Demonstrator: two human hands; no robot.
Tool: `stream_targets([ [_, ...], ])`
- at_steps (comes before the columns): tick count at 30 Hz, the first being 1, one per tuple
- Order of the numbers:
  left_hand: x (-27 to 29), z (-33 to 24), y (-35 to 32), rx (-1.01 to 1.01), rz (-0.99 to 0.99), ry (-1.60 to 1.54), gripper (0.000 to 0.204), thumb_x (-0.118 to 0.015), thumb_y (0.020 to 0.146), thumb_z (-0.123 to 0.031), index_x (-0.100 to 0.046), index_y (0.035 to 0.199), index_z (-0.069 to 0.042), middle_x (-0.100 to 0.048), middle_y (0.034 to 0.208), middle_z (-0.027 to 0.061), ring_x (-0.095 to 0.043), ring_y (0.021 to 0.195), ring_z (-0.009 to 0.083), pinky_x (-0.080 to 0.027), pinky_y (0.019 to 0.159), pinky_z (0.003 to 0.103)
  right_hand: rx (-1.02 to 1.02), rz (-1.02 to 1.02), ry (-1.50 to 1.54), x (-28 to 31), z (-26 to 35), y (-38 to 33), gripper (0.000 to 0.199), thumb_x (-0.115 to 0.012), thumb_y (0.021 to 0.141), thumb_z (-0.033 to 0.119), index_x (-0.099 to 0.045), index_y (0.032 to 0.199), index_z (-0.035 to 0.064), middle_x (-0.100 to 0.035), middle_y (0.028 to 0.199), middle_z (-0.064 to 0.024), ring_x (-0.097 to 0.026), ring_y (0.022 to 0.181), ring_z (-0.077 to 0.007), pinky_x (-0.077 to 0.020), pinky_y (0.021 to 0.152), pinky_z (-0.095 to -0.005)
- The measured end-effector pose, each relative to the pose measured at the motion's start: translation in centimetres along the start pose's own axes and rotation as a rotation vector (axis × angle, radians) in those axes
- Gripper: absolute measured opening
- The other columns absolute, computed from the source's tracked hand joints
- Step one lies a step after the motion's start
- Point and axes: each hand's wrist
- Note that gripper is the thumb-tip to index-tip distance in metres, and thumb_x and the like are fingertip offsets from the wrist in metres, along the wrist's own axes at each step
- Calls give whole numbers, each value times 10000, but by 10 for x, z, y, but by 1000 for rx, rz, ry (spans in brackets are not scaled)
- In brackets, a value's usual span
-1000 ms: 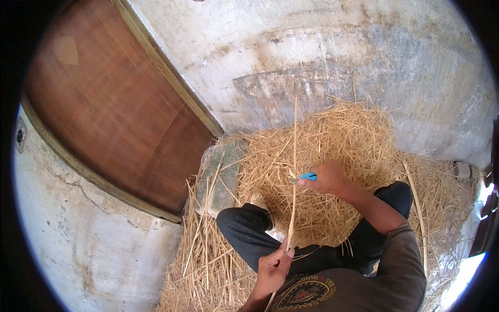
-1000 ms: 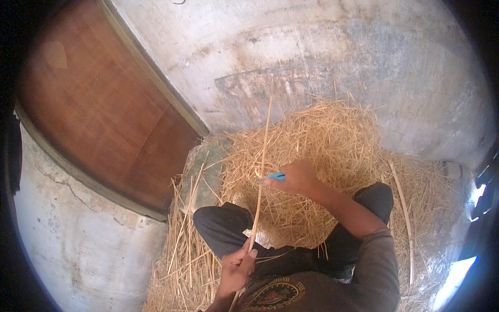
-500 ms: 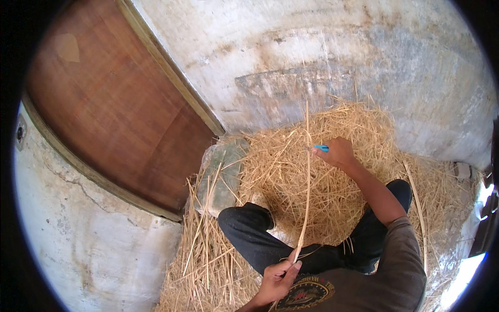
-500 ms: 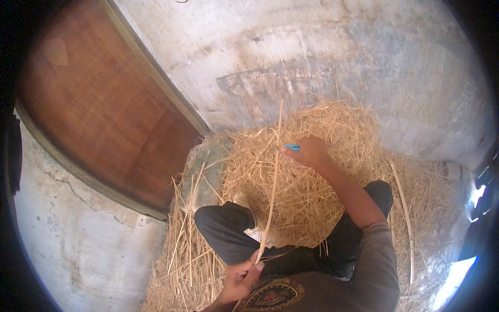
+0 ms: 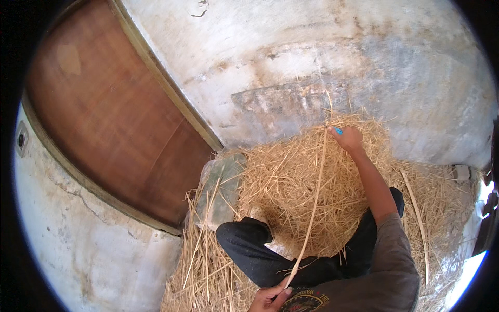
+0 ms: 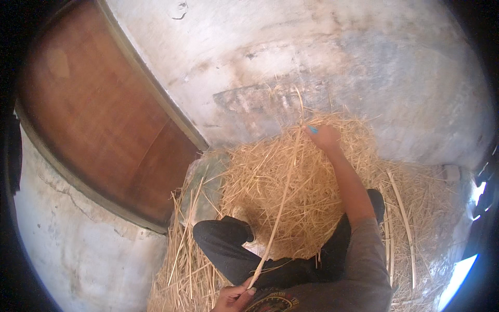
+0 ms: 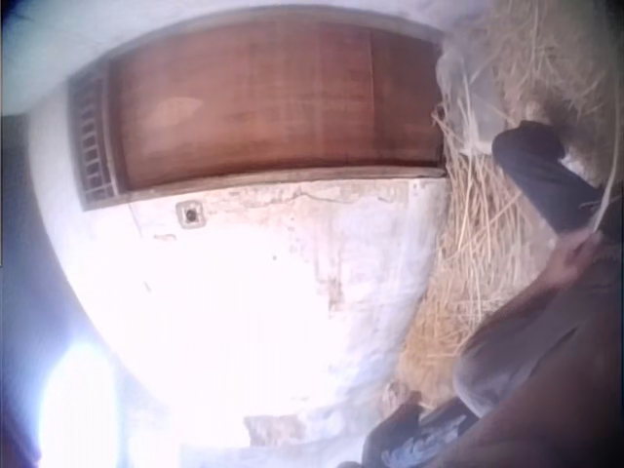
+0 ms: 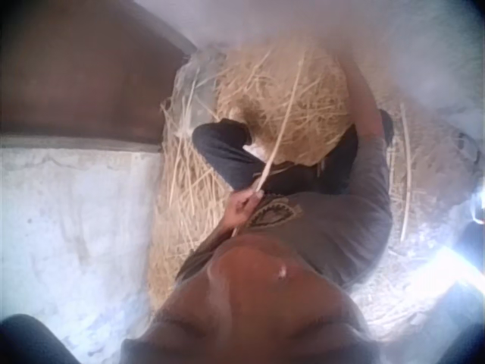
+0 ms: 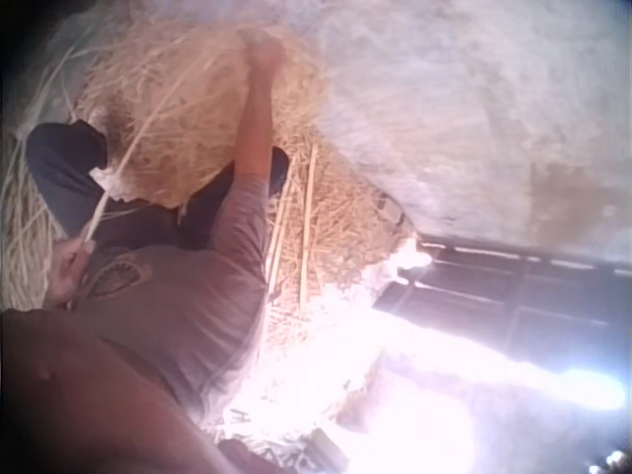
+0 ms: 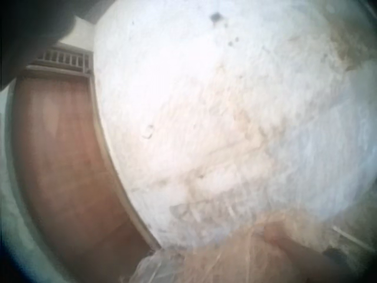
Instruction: The person sits on a pile of straw and uses a blue utility knife to peel the outer layer off a long bamboo stick. They rotate the stick and scrape the knife along its length to remove the fibrous material.
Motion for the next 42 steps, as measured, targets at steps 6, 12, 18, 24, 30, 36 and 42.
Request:
stream_targets([
  [6,3,33,-16,-57,83,69,293,-554,957,-208,-576,725,-30,-417,556,-50,-371,520,64,-305,464,268,-324,-106,103,-32,-37,15,885,-319,806,798,-700,891,3,-662,877,-232,-652,865,-326,-484,783,-461],
  [12,31,52,-31,27,-203,2,236,-499,976,-183,-647,847,-53,-421,524,-58,-357,442,63,-295,432,246,-461,-27,390,-4,-79,28,987,-286,790,821,-657,989,-71,-637,1052,-264,-610,1000,-393,-447,864,-487],
  [18,22,25,24,148,-215,-429,334,-479,982,-131,-525,1286,-1,-426,494,-13,-362,374,51,-366,452,225,86,388,426,21,2,-52,736,-506,751,775,-643,749,52,-561,649,-50,-563,626,-213,-432,568,-374],
  [24,5,12,85,31,-182,-666,338,-480,979,-131,-508,1278,26,-377,483,-22,-309,343,56,-316,421,226,706,443,363,36,55,-158,676,-612,716,721,-597,630,51,-542,549,-82,-552,494,-216,-424,463,-369],
  [30,-10,-1,105,-12,-160,-706,318,-492,973,-122,-535,1249,30,-378,476,-18,-290,337,52,-273,383,213,791,444,97,66,82,-209,814,-462,704,827,-677,672,43,-595,573,-165,-615,557,-333,-476,540,-442],
  [36,-10,-5,108,-17,-179,-661,318,-495,972,-124,-542,1248,26,-373,472,-18,-278,333,49,-258,367,206,576,266,174,62,64,-188,797,-449,723,817,-673,640,57,-575,531,-142,-603,511,-314,-455,494,-415],
  [42,-15,-9,108,14,-169,-598,325,-519,963,-128,-550,1256,7,-385,488,-34,-309,368,39,-285,388,201,727,138,249,63,78,-208,710,-511,723,776,-652,595,92,-505,436,-88,-550,414,-288,-397,403,-398],
])
Point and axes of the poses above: each hand's wrist, its own y-axis towards the middle knuckle, its own x-axis out of the back of the hand, z = x × y
